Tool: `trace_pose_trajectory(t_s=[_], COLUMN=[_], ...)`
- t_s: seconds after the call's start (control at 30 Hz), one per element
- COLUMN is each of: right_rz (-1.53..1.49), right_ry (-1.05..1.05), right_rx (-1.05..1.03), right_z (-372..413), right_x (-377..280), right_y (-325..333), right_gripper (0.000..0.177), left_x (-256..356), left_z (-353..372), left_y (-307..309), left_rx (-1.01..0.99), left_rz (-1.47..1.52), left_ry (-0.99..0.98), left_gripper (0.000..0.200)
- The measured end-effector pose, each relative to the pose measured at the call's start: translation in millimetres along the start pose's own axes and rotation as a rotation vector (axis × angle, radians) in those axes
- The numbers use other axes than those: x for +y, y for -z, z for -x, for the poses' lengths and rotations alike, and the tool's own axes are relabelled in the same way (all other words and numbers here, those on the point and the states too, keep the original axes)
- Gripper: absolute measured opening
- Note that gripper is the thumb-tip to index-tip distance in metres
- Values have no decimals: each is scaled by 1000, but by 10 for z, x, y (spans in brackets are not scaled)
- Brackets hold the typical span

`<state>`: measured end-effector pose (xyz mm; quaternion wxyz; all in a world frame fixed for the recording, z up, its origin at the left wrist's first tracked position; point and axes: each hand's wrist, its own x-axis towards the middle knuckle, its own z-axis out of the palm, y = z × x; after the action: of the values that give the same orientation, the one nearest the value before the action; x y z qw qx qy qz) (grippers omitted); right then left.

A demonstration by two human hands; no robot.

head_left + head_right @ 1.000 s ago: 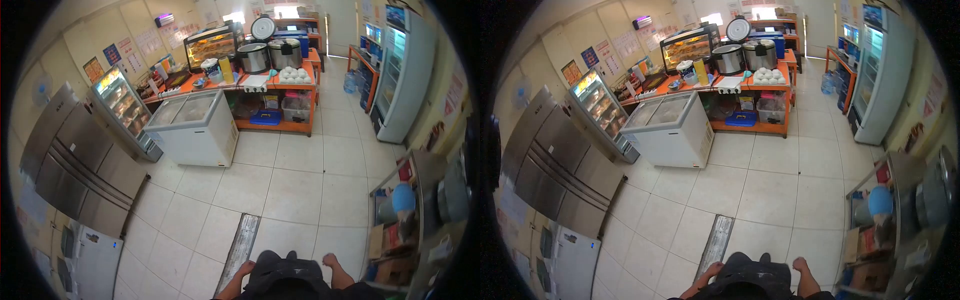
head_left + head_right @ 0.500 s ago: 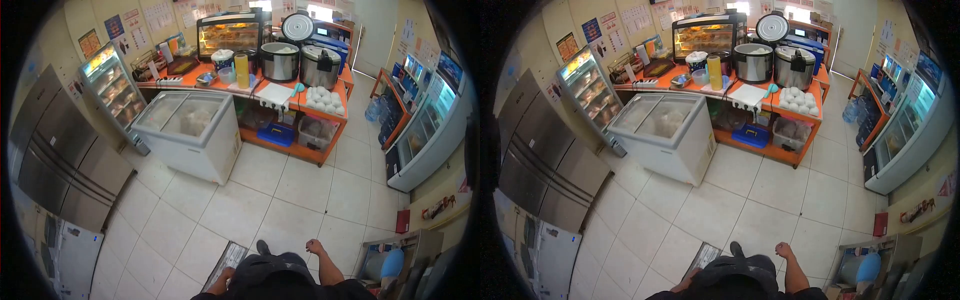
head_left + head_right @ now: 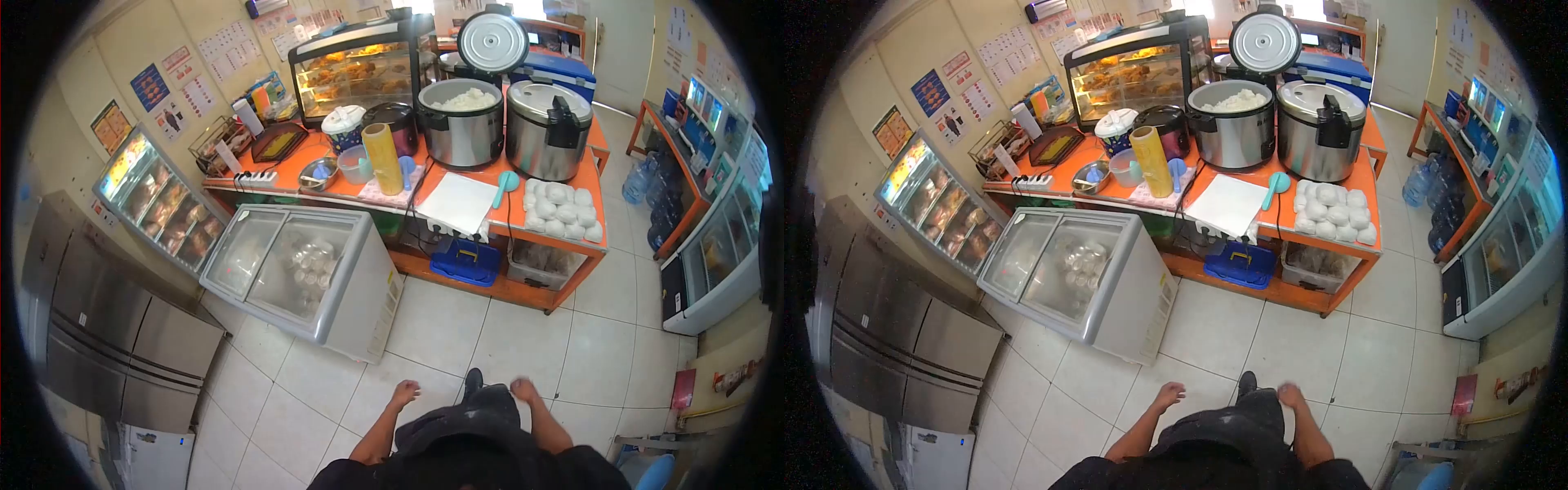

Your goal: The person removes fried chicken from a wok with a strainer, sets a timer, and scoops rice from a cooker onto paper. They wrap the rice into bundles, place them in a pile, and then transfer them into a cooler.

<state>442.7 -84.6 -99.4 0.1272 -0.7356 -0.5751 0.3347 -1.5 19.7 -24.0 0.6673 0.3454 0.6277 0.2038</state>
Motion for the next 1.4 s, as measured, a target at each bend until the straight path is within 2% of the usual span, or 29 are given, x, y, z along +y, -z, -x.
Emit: trace_pose_trajectory(t_s=[0.07,0.1,0.17,0.2,0.23,0.27,0.3,0.33,0.37,0.43,0.53,0.57,0.63,0.67,0.73,0.83,0.87,0.93,0.97,1.0,1.03,1.07,1.1,1.17,1.23,1.33,1.4], right_rz=[-353,-204,-165,-187,-217,-335,-250,-361,-310,-252,33,31,282,244,166,-49,-157,-349,-315,-444,-422,-400,-365,-530,-649,-656,-500], right_ry=[-33,85,286,388,366,486,536,455,531,520,636,536,420,433,396,342,333,280,245,201,235,272,200,197,166,228,286], right_rx=[34,75,103,129,88,120,172,113,189,252,407,281,144,234,381,310,394,354,372,263,285,307,325,308,260,255,295], right_z=[-1136,-1610,-2637,-3127,-3516,-3792,-4383,-4580,-5007,-5848,-7222,-7298,-7810,-8028,-8018,-8059,-8012,-7726,-7599,-7332,-7208,-7117,-7027,-6985,-7032,-7245,-7217], right_x=[-506,-1005,-1806,-2289,-2810,-3381,-3609,-4129,-4422,-4854,-4908,-5130,-5104,-5098,-4930,-4935,-4962,-5030,-5000,-5048,-4982,-4912,-4906,-4798,-4680,-4383,-4316], right_y=[460,871,1328,1565,1818,2110,2065,2311,2359,2352,2011,2107,1939,1940,1733,1932,1996,2324,2413,2595,2628,2657,2756,2893,3017,3065,3276], right_gripper=[30,31,30,28,28,28,27,31,37,38,37,37,32,29,24,19,12,8,10,10,11,12,15,20,23,20,19], left_x=[600,826,888,1286,1592,1876,2093,2231,2329,2585,3437,3685,4092,4337,4783,5535,5781,6180,6314,6450,6589,6737,6715,6440,6524,6360,6612], left_z=[-418,-591,-1244,-1241,-1316,-1422,-1543,-1756,-1967,-2455,-2775,-2938,-3377,-3568,-3627,-3948,-4073,-4308,-4395,-4489,-4569,-4593,-4722,-5088,-5020,-5294,-5287], left_y=[-185,-278,-411,-477,-479,-452,-403,-320,-243,-17,352,468,689,749,791,645,561,230,55,-119,-257,-352,-415,-485,-598,-541,-599], left_rx=[-108,-164,-92,-106,-123,-142,-162,-160,-139,-102,-65,-64,-19,-14,-90,-305,-286,-236,-167,-94,-15,-17,-40,-74,-133,-3,161], left_rz=[-249,-361,-265,-117,-95,-77,-61,-17,11,48,-59,-91,-118,-146,-149,148,232,416,423,433,447,424,333,143,468,106,-27], left_ry=[-154,-228,-475,-325,-287,-250,-212,-215,-257,-351,-368,-365,-432,-452,-402,-317,-273,-191,-202,-223,-245,-176,-252,-404,-482,-565,-515], left_gripper=[23,24,28,28,28,28,29,29,29,30,29,28,30,30,34,37,36,35,34,33,32,30,31,35,31,25,24])
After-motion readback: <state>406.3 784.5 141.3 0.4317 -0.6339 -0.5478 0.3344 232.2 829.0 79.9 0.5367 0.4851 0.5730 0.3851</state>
